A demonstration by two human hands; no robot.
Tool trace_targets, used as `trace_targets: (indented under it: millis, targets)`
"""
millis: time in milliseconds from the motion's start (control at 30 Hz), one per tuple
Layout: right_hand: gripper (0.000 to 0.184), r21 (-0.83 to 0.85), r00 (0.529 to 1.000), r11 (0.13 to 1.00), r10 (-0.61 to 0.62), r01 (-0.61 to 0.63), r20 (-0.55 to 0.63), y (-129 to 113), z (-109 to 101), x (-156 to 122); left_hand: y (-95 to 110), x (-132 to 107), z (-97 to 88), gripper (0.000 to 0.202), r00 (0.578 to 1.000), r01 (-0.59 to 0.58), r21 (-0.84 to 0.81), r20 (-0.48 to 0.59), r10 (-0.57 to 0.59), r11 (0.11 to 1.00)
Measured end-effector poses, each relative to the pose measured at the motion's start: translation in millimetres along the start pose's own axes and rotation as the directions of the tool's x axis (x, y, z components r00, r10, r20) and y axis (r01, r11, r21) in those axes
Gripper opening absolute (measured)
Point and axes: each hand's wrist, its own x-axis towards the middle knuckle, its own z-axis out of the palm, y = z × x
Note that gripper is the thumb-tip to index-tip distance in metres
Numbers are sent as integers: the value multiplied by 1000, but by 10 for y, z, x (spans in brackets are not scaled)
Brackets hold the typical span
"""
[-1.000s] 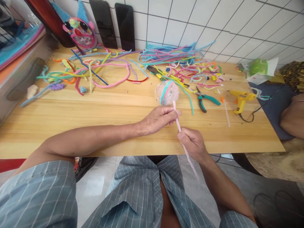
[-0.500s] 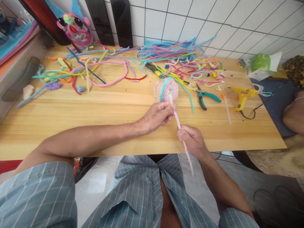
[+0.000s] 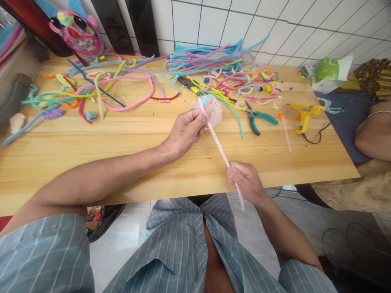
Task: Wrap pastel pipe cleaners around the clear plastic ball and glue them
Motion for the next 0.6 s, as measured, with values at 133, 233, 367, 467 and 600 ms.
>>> trace_targets:
  millis: [133, 233, 367, 467, 600]
  targets:
    - [68, -6, 1000, 1000, 16, -16, 16, -29, 18, -9, -15, 36, -22, 50, 999, -26, 11, -27, 27, 1000]
    - [67, 9, 999, 999, 50, -50, 21, -28, 14, -32, -3, 96, -43, 53, 995, -38, 17, -88, 39, 999]
    - [66, 7, 997, 997, 74, -74, -19, -22, 15, -57, 6, 163, -53, 54, 990, -44, 15, -136, 45, 999]
    - [64, -15, 996, 996, 86, -86, -21, -27, 24, -58, -3, 186, -62, 55, 990, -48, 17, -133, 50, 999]
    - [61, -16, 990, 990, 138, -137, 43, -38, 33, -65, -9, 215, -99, 56, 985, -76, 14, -157, 77, 997]
